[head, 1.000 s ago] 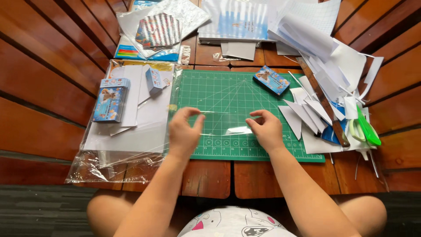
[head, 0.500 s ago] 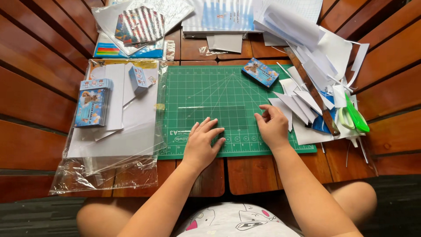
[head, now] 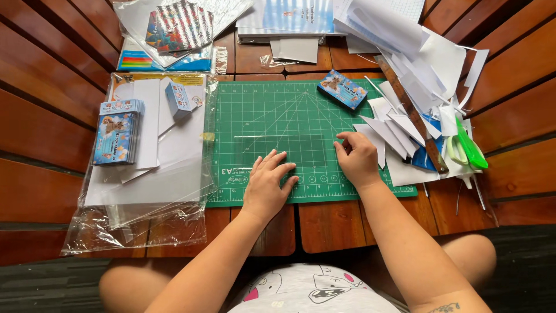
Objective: The person picks up business cards and inserts them into small clear plastic sleeves by hand.
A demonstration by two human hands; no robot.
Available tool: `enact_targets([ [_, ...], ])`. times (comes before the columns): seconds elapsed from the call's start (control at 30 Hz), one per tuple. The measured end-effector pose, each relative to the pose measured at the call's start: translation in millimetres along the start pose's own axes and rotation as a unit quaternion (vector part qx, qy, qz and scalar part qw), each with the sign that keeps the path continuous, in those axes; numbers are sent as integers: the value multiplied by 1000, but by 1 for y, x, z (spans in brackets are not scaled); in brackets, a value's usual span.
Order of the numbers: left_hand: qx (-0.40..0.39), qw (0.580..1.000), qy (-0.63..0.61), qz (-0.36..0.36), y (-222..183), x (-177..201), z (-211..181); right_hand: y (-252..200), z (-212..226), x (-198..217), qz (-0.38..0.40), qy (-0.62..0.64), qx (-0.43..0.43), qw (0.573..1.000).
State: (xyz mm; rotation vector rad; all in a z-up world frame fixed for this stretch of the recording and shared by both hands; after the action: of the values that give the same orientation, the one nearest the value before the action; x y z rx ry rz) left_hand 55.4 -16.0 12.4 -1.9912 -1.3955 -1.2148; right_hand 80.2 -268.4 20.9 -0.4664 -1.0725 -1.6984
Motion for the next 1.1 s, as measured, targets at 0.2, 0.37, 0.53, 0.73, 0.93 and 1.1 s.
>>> enact_targets([
  [0.2, -3, 1000, -14, -20, -2, 0, 6, 2, 10, 5, -3, 9, 7, 1000],
  [0.37, -9, 998, -10, -57, -1, 4, 5, 24, 33, 3, -10, 37, 0, 999],
  [0.53, -26, 996, -26, -79, -2, 3, 4, 95, 136, -45, 29, 97, 102, 990],
  [0.73, 25, 999, 16, -13, 4, 16, -7, 135, 250, -183, 199, 160, 116, 960],
  [0.93, 111, 983, -135, 50, -2, 44, 1, 165, 305, -245, 344, 26, 117, 931],
  [1.1, 76, 971, -226, 20, -3, 35, 6, 182, 312, -274, 506, -62, 122, 851],
])
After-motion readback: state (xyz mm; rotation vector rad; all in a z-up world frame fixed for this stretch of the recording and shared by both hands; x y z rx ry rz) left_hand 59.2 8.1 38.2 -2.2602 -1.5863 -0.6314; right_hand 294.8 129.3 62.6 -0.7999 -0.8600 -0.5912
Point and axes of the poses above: each hand's wrist, its own y-axis towards the middle knuckle, its own x-axis out of the back of the hand, z = x × y, the point moved 10 cm from there along y, towards the middle knuckle, and after that the axes turned 7 degrees about z, right-handed, at the moved point
